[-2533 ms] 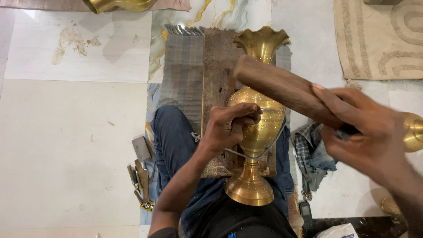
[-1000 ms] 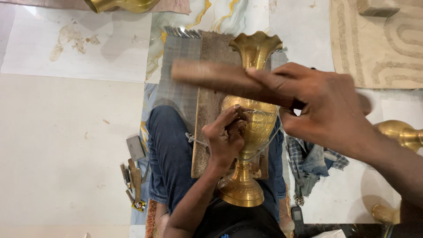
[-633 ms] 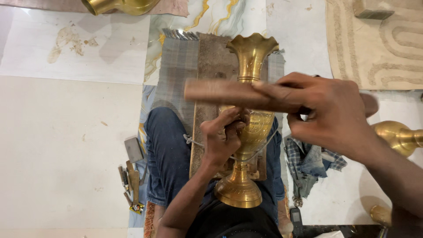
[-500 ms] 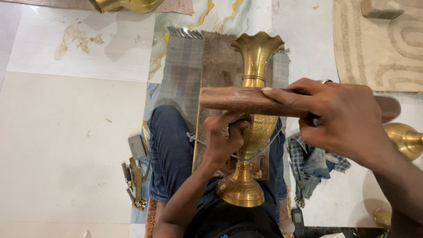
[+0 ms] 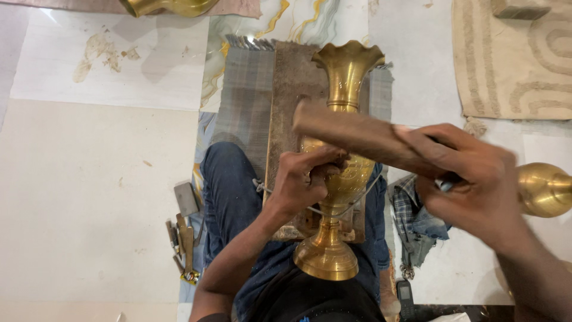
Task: The person sits on the floor and decorates a brass vase with a small chisel, striking it with a wooden mallet to engrave patterns into the vase body. They reposition the vase and chisel repeatedly, working across different areas of the surface.
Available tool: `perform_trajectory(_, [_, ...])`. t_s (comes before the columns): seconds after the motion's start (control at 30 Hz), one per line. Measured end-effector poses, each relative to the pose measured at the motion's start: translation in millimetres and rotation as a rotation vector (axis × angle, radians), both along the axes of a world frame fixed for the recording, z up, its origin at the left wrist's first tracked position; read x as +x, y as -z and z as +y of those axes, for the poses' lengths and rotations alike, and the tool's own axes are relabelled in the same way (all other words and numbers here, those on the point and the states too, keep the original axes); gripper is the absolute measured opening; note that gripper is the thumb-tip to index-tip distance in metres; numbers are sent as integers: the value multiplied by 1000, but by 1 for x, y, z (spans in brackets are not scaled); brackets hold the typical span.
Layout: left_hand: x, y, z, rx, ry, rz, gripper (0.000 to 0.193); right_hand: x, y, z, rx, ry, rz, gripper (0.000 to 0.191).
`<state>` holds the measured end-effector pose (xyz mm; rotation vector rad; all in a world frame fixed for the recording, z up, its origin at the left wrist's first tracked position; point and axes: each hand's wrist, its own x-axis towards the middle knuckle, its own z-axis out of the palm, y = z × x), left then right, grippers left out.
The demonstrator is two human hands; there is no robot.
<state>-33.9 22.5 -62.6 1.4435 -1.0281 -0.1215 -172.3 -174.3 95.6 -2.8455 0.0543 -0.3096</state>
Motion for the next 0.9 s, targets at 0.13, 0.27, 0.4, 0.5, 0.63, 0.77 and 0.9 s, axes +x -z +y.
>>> perform_trajectory(0.13, [7,-1,3,73,73,-70,44,-21,21,-3,144,-40,-147,66])
perform_trajectory(0.27, [16,-4,3,167,151,-109,47,-48,49,-7,437,165,-151,69])
perform_trajectory(0.4, [27,-6,0,1,212,-221,45,-74,71,-2,118,41,-390,68])
perform_trajectory(0.5, [34,-9,-7,328,304,-291,46,-83,85,9,142,92,-472,68])
perform_trajectory(0.63, [43,-15,-8,115,388,-438,57,-80,115,23,41,39,-686,67])
perform_trajectory(0.77, [42,-18,-6,215,413,-423,54,-98,132,24,99,180,-476,65])
perform_trajectory(0.9, [28,-11,3,120,271,-258,53,-101,131,14,311,197,-504,65])
